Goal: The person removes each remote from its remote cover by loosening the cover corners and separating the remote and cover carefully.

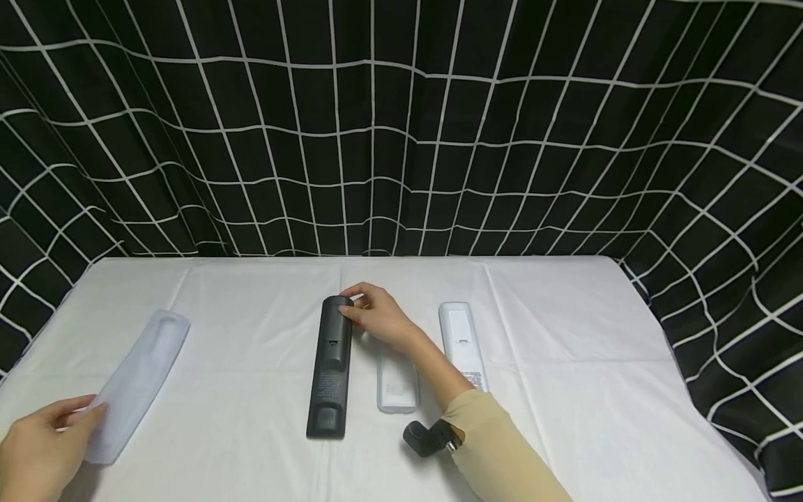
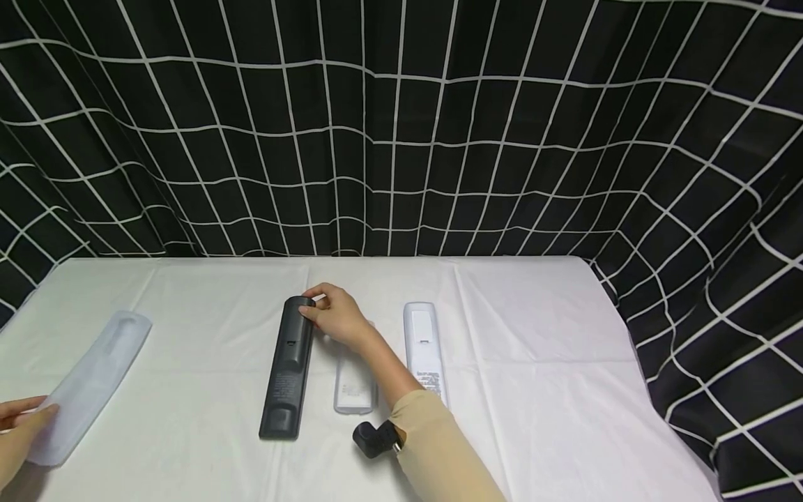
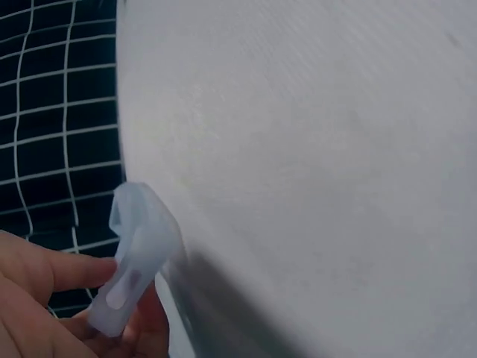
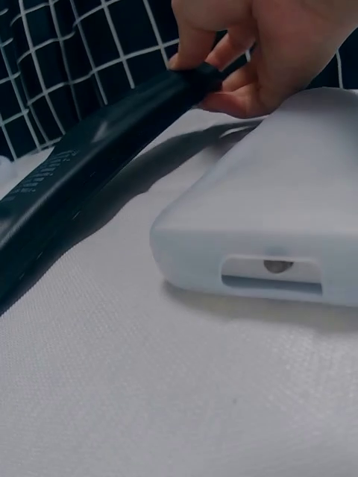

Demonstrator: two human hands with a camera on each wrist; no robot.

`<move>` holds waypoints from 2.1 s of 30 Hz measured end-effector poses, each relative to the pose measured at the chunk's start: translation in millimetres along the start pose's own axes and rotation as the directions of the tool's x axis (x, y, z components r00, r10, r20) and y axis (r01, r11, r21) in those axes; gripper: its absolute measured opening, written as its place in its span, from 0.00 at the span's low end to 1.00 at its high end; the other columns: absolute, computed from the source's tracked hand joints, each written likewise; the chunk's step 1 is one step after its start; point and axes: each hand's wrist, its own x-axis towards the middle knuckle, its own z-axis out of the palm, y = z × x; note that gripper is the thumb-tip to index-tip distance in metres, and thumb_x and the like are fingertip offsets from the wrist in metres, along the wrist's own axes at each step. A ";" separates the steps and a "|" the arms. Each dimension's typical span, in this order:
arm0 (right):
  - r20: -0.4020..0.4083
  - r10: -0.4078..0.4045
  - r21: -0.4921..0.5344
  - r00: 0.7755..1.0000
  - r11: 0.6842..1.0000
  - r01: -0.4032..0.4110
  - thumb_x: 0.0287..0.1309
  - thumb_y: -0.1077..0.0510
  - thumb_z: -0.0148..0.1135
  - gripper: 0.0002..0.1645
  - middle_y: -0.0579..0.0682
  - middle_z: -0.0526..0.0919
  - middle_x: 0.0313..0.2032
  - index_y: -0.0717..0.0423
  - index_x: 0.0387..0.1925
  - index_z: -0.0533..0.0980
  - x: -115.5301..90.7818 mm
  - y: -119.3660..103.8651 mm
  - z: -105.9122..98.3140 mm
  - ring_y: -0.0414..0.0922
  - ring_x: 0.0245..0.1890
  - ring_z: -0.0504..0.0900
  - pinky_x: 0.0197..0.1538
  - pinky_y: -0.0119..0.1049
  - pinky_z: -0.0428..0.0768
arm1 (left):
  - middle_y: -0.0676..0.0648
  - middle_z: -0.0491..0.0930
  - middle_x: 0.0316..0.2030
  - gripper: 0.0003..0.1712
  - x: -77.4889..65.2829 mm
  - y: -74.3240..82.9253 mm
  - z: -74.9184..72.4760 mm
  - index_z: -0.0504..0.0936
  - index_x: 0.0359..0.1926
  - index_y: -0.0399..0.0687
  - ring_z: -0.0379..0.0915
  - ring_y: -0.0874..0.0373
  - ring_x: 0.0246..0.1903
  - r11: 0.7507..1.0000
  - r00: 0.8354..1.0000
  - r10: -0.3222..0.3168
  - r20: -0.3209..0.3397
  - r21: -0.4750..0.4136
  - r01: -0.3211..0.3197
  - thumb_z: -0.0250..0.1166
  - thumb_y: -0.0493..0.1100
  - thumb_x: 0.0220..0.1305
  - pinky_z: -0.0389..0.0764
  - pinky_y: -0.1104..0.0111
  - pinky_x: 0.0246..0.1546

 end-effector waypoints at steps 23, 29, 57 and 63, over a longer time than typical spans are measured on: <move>-0.024 0.021 -0.285 0.999 0.958 -0.027 0.67 0.61 0.60 0.16 0.55 0.79 0.38 0.66 0.52 0.79 12.8 -3.2 9.8 0.42 0.32 0.74 0.34 0.28 0.73 | 0.25 0.75 0.49 0.27 20.8 -31.3 18.9 0.74 0.57 0.26 0.69 0.32 0.49 0.995 0.993 -0.062 0.103 0.084 0.053 0.59 0.47 0.72 0.65 0.38 0.54; -0.019 0.007 -0.309 1.000 0.951 -0.013 0.65 0.62 0.61 0.15 0.55 0.80 0.38 0.66 0.51 0.79 12.7 -2.1 9.8 0.44 0.35 0.76 0.40 0.31 0.74 | 0.24 0.74 0.53 0.27 17.9 -27.7 17.6 0.73 0.58 0.26 0.67 0.29 0.55 0.994 0.992 -0.062 0.107 0.094 0.052 0.59 0.47 0.71 0.62 0.36 0.59; -0.029 -0.032 -0.046 0.999 0.998 0.031 0.68 0.65 0.56 0.21 0.63 0.79 0.54 0.69 0.60 0.73 -13.0 -4.2 -10.8 0.59 0.45 0.86 0.55 0.45 0.82 | 0.25 0.70 0.60 0.31 -0.7 -6.1 -2.4 0.72 0.65 0.32 0.75 0.36 0.47 0.999 0.988 -0.042 0.150 0.014 0.041 0.57 0.52 0.73 0.80 0.50 0.42; -0.033 -0.063 -0.040 0.997 0.997 0.062 0.69 0.62 0.56 0.22 0.63 0.79 0.54 0.67 0.61 0.73 -21.7 -6.9 -15.6 0.61 0.45 0.85 0.55 0.48 0.81 | 0.29 0.79 0.51 0.26 -4.0 4.4 -2.4 0.78 0.59 0.32 0.79 0.43 0.37 0.995 0.993 0.094 0.066 0.009 -0.095 0.61 0.49 0.70 0.69 0.66 0.28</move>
